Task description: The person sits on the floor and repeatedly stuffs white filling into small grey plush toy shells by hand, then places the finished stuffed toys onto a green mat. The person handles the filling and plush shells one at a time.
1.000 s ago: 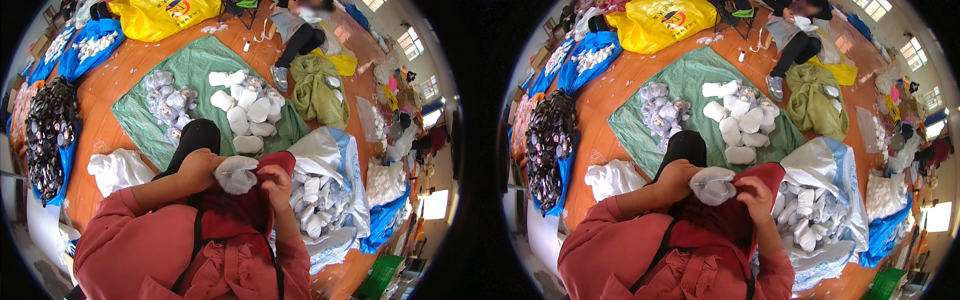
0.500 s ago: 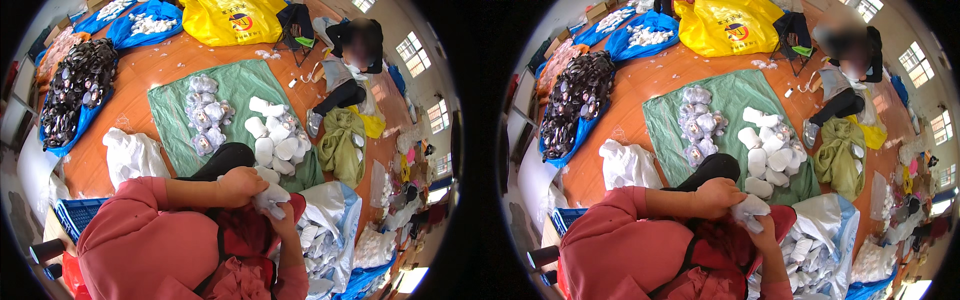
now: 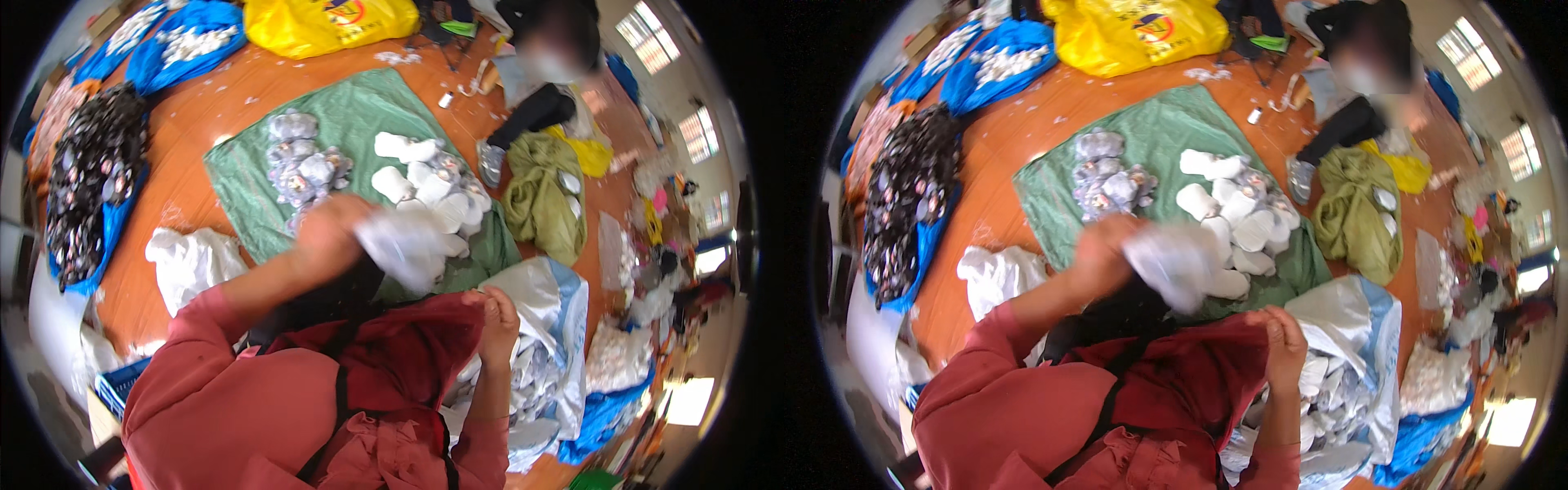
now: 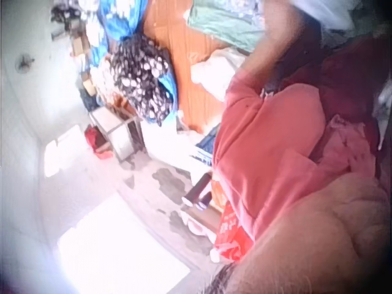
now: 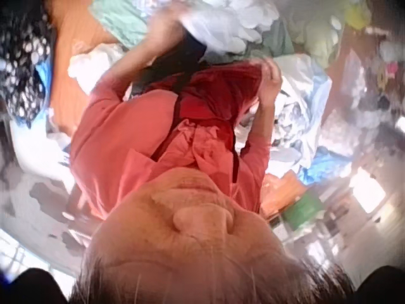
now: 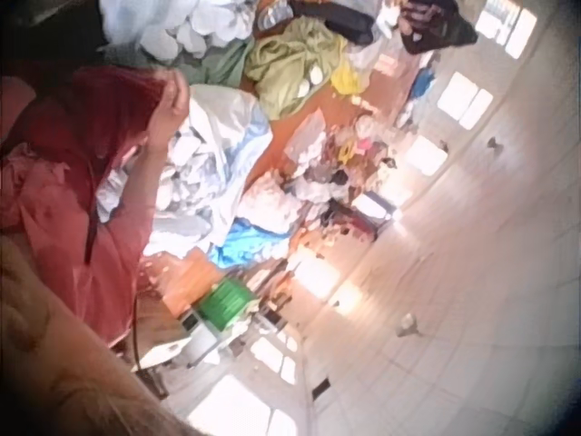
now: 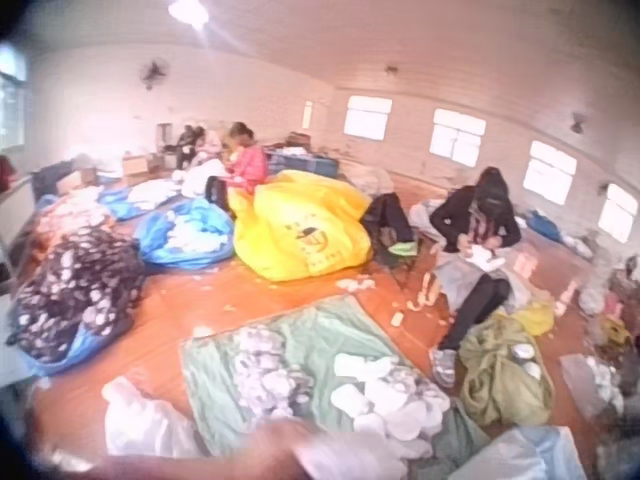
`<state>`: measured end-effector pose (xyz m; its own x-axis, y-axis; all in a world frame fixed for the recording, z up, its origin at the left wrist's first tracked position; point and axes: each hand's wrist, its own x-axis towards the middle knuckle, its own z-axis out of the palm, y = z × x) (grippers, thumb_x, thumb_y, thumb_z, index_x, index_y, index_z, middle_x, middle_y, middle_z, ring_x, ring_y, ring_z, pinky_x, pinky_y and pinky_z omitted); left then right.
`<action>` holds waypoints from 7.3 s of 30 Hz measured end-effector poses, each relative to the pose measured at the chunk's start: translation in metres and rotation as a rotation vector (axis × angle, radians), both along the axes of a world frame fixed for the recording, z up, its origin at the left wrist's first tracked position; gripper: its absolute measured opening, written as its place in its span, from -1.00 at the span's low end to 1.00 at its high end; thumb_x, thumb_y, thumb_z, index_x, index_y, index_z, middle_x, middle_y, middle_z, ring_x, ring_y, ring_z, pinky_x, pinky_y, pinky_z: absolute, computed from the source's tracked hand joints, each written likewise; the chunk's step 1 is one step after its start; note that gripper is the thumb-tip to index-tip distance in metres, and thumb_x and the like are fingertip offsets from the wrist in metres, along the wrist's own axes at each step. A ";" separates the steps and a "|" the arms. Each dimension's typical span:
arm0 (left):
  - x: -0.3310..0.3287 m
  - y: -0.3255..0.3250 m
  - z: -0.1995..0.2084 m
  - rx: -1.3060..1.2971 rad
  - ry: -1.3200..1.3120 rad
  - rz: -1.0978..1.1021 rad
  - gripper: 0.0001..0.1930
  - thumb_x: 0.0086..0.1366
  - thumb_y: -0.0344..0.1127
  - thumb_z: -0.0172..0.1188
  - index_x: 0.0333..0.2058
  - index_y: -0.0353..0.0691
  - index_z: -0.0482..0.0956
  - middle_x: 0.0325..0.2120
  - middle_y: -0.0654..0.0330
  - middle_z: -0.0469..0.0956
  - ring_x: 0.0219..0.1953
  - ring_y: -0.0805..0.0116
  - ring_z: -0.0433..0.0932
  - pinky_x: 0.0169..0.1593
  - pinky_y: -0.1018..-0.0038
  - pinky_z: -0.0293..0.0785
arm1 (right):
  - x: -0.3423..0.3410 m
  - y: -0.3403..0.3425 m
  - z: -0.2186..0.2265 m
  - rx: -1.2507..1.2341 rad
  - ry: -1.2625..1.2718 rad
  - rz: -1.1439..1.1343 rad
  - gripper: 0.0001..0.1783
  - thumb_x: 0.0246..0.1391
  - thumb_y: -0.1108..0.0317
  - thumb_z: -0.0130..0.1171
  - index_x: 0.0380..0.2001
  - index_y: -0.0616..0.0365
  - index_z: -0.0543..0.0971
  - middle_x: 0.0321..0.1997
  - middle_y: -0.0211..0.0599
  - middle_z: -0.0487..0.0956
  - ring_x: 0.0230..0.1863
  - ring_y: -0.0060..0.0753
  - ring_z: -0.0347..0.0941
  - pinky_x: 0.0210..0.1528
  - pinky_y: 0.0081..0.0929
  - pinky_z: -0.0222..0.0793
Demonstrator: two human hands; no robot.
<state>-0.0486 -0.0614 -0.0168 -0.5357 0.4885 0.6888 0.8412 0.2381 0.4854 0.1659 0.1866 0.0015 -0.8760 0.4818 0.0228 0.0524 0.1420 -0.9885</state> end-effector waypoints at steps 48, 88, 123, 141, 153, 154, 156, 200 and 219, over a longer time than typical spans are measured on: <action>-0.153 -0.058 -0.399 -0.394 -1.111 1.185 -0.20 -0.07 -0.04 0.38 0.16 -0.22 0.34 0.00 -0.21 0.41 0.07 -0.12 0.44 0.11 0.18 0.40 | 0.046 0.153 -0.429 -0.170 -0.539 -0.090 -0.50 0.14 0.14 0.18 0.06 0.22 0.45 -0.01 -0.02 0.57 0.07 -0.09 0.48 0.07 -0.21 0.42; -0.061 0.094 -0.108 0.322 -1.330 -0.244 -0.82 0.31 -0.48 0.14 -0.11 -0.21 0.53 -0.30 0.27 0.58 -0.25 0.45 0.55 -0.07 0.49 0.48 | -0.039 0.137 -0.160 -0.317 0.023 -0.269 -0.27 -0.10 0.46 0.45 0.15 0.22 0.33 -0.03 -0.34 0.52 0.00 -0.50 0.42 0.08 -0.45 0.39; 0.114 0.074 -0.036 -0.165 -1.550 -0.645 -0.66 0.11 -0.39 0.32 -0.15 -0.34 0.47 -0.26 0.18 0.52 -0.21 0.39 0.51 -0.06 0.46 0.45 | 0.025 -0.045 -0.109 -0.269 0.256 -0.315 -0.69 -0.02 0.60 0.27 -0.20 0.10 0.46 -0.26 -0.49 0.54 -0.22 -0.62 0.45 -0.13 -0.57 0.41; 0.132 0.068 -0.015 -0.289 -0.609 -0.479 -0.46 -0.12 -0.10 0.48 -0.25 -0.30 0.48 -0.46 0.01 0.52 -0.42 0.01 0.53 -0.30 0.24 0.47 | 0.012 -0.044 -0.144 -0.521 0.436 -0.006 -0.59 0.19 0.44 -0.02 0.13 0.08 0.37 0.07 -0.32 0.46 0.09 -0.39 0.42 0.14 -0.38 0.37; 0.091 0.042 -0.017 -0.262 -1.527 -0.687 -0.68 0.05 -0.56 0.27 -0.17 -0.36 0.48 -0.30 0.15 0.57 -0.29 0.38 0.57 -0.17 0.45 0.53 | 0.043 -0.043 -0.091 -0.477 0.112 0.519 0.02 -0.08 -0.10 0.28 0.32 0.27 0.12 0.25 -0.20 0.29 0.32 -0.34 0.16 0.36 -0.41 -0.01; 0.092 0.042 -0.021 -0.270 -1.528 -0.666 -0.68 0.05 -0.56 0.27 -0.17 -0.36 0.48 -0.30 0.15 0.57 -0.29 0.38 0.57 -0.17 0.45 0.52 | 0.040 -0.046 -0.087 -0.408 0.077 0.526 0.02 -0.08 -0.09 0.28 0.31 0.27 0.12 0.24 -0.20 0.30 0.31 -0.33 0.16 0.36 -0.42 0.00; 0.091 0.041 -0.022 -0.276 -1.541 -0.640 -0.69 0.05 -0.57 0.27 -0.18 -0.35 0.48 -0.30 0.14 0.57 -0.29 0.39 0.57 -0.18 0.45 0.53 | 0.037 -0.054 -0.084 -0.423 0.054 0.512 0.04 -0.13 -0.23 0.34 0.23 0.23 0.19 0.17 -0.28 0.30 0.23 -0.42 0.18 0.28 -0.44 0.06; 0.091 0.092 -0.030 -0.415 0.082 -0.707 -0.43 0.00 -0.37 0.29 0.06 -0.17 0.43 -0.04 0.01 0.44 0.02 -0.03 0.40 0.07 0.12 0.33 | -0.011 -0.049 -0.138 0.071 0.188 -0.312 -0.52 -0.02 0.60 0.08 0.04 0.17 0.38 -0.02 -0.18 0.46 0.02 -0.23 0.41 0.09 -0.40 0.33; 0.048 0.124 -0.085 -0.397 0.014 -0.130 -0.65 -0.01 -0.32 0.24 -0.19 -0.23 0.46 -0.33 0.02 0.43 -0.32 -0.06 0.49 -0.27 0.16 0.45 | -0.019 -0.069 -0.130 0.097 -0.020 -0.406 -0.49 0.09 0.25 0.21 0.03 0.25 0.30 -0.16 0.01 0.50 -0.16 -0.10 0.49 -0.11 -0.29 0.42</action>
